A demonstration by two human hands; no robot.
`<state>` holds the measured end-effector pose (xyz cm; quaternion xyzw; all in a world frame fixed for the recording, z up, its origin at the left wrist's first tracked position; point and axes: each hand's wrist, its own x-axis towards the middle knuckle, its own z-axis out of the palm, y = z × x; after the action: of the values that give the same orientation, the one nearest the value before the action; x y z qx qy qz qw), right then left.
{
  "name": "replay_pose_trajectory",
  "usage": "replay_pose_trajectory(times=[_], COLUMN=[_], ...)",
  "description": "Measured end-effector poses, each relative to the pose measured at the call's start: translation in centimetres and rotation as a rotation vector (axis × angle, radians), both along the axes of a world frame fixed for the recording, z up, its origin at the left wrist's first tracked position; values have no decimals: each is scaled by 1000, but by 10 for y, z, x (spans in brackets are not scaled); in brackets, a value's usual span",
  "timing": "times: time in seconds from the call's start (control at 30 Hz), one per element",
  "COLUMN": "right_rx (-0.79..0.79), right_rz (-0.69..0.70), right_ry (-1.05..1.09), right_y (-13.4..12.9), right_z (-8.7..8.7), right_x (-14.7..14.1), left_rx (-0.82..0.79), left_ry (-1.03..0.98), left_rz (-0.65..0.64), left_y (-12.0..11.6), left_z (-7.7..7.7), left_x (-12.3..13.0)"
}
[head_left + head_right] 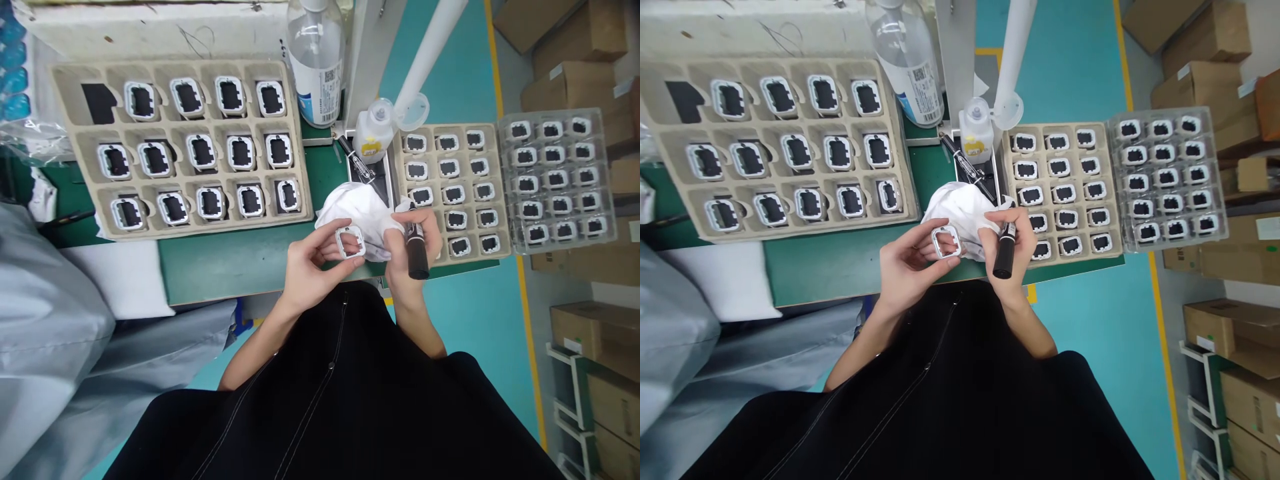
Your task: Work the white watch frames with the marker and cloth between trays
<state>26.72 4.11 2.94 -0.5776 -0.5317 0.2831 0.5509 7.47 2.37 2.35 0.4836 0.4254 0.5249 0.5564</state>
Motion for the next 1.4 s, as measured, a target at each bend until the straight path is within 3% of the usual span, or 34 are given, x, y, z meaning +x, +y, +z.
replay_pose_trajectory(times=[0.1, 0.3, 0.63, 0.8, 1.0, 1.4], right_rx=[78, 16, 153, 107, 52, 41], right_rz=[-56, -9, -12, -6, -3, 76], right_ry=[42, 124, -20, 2, -4, 10], right_y=[4, 17, 16, 8, 2, 0], right_z=[-1, -21, -17, -26, -29, -42], right_x=[-7, -7, -13, -15, -14, -12], left_rx=[21, 116, 166, 220, 169, 225], left_ry=[-38, -70, 61, 22, 79, -107], left_rz=[-5, 32, 76, 106, 90, 75], left_y=[-1, -3, -7, -6, -10, -7], left_z=[2, 5, -2, -1, 2, -2], left_x=[-1, -4, -4, -3, -5, -8])
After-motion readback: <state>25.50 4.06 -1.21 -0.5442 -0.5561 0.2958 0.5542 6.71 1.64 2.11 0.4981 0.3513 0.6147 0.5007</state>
